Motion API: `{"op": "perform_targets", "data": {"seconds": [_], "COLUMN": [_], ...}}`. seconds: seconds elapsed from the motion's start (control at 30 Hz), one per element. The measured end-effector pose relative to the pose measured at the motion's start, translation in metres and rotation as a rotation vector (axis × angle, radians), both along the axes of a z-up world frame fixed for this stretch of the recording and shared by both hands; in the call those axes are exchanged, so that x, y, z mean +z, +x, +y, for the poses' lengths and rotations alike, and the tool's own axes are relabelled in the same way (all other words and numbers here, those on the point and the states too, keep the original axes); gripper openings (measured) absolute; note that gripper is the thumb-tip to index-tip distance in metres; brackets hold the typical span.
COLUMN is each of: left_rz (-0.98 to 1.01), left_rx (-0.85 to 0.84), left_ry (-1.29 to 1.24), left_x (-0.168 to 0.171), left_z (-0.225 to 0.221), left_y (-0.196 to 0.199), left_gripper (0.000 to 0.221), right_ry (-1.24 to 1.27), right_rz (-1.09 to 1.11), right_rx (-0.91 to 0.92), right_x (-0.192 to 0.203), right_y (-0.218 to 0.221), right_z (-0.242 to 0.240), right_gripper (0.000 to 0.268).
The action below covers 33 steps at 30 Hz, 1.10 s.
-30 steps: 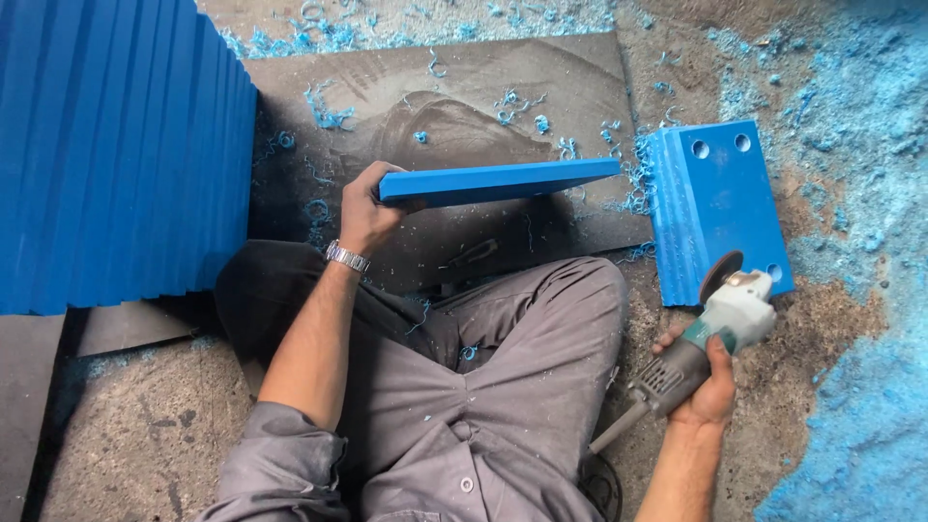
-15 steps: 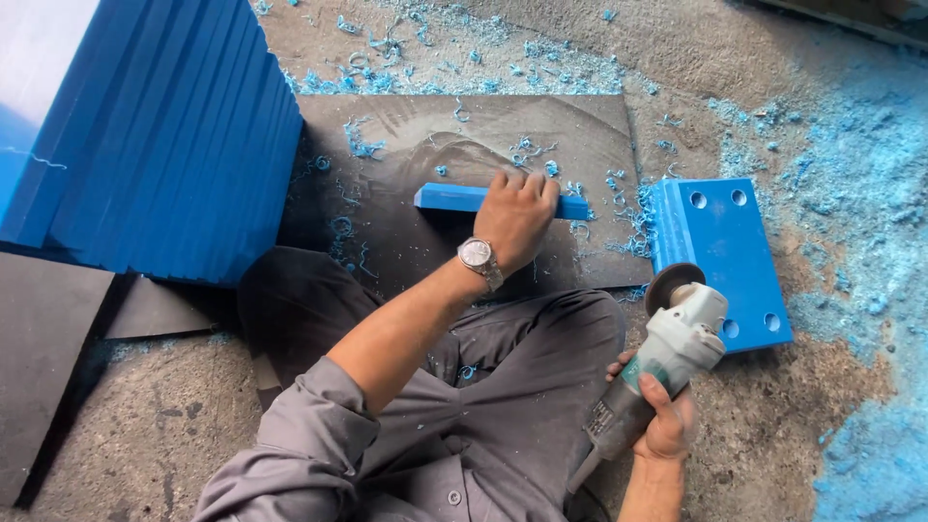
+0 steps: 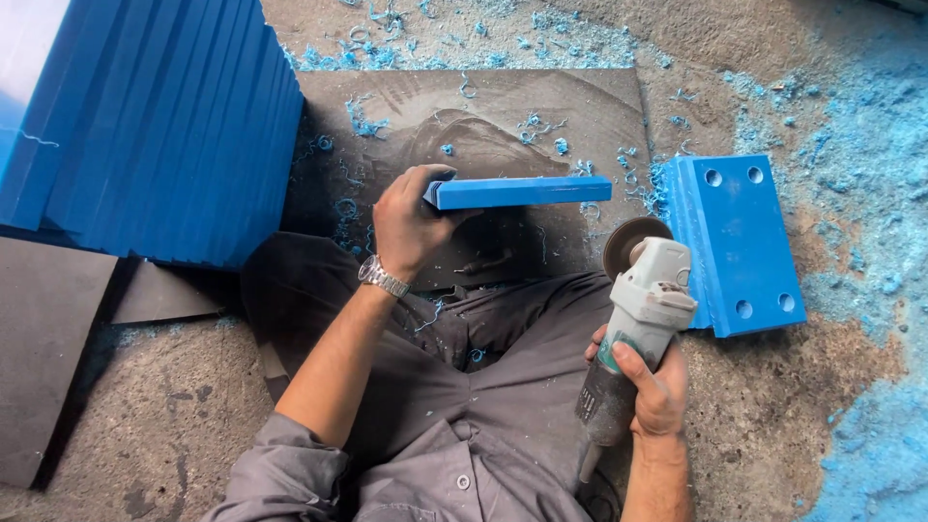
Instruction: Using an angle grinder and manual deburring tool to finish the edges of blue plastic rectangular blocks.
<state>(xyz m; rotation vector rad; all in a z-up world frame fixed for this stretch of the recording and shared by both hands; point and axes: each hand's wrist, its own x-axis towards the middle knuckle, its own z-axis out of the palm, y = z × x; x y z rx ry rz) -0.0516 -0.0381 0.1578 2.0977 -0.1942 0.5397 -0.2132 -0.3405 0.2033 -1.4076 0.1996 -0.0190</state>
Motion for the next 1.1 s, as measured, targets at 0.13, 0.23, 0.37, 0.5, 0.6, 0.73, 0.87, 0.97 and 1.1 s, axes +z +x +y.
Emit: {"op": "perform_targets", "data": {"seconds": [0.13, 0.23, 0.37, 0.5, 0.6, 0.73, 0.87, 0.97, 1.1], "left_rz": [-0.110, 0.040, 0.033, 0.056, -0.004, -0.031, -0.018, -0.027, -0.042], "left_rx": [-0.243, -0.410, -0.413, -0.407, -0.428, -0.409, -0.417, -0.414, -0.403], "left_ry": [-0.149, -0.123, -0.097, -0.088, -0.058, 0.010, -0.036, -0.040, -0.015], "left_x": [-0.009, -0.021, -0.022, -0.029, -0.022, -0.039, -0.046, -0.041, -0.039], "left_z": [-0.002, -0.004, -0.002, -0.001, 0.001, -0.001, -0.001, -0.002, -0.003], "left_y": [0.005, 0.010, 0.005, 0.003, -0.008, -0.014, -0.018, -0.020, -0.020], "left_gripper": [0.060, 0.057, 0.053, 0.051, 0.058, 0.052, 0.044, 0.041, 0.043], "right_ry": [-0.069, -0.131, -0.125, -0.094, -0.164, -0.235, -0.277, -0.268, -0.175], "right_rz": [0.039, 0.022, 0.046, 0.104, 0.248, 0.293, 0.277, 0.309, 0.465], "right_rx": [-0.020, 0.008, 0.059, 0.147, 0.220, 0.354, 0.449, 0.444, 0.256], "right_x": [0.008, 0.015, 0.019, 0.018, 0.026, 0.038, 0.048, 0.046, 0.040], "right_y": [0.012, 0.020, 0.014, 0.002, -0.007, -0.010, -0.007, -0.007, -0.012], "right_z": [-0.001, 0.000, 0.008, 0.025, 0.046, 0.076, 0.097, 0.095, 0.071], "right_gripper": [0.047, 0.049, 0.053, 0.052, 0.055, 0.059, 0.065, 0.065, 0.063]}}
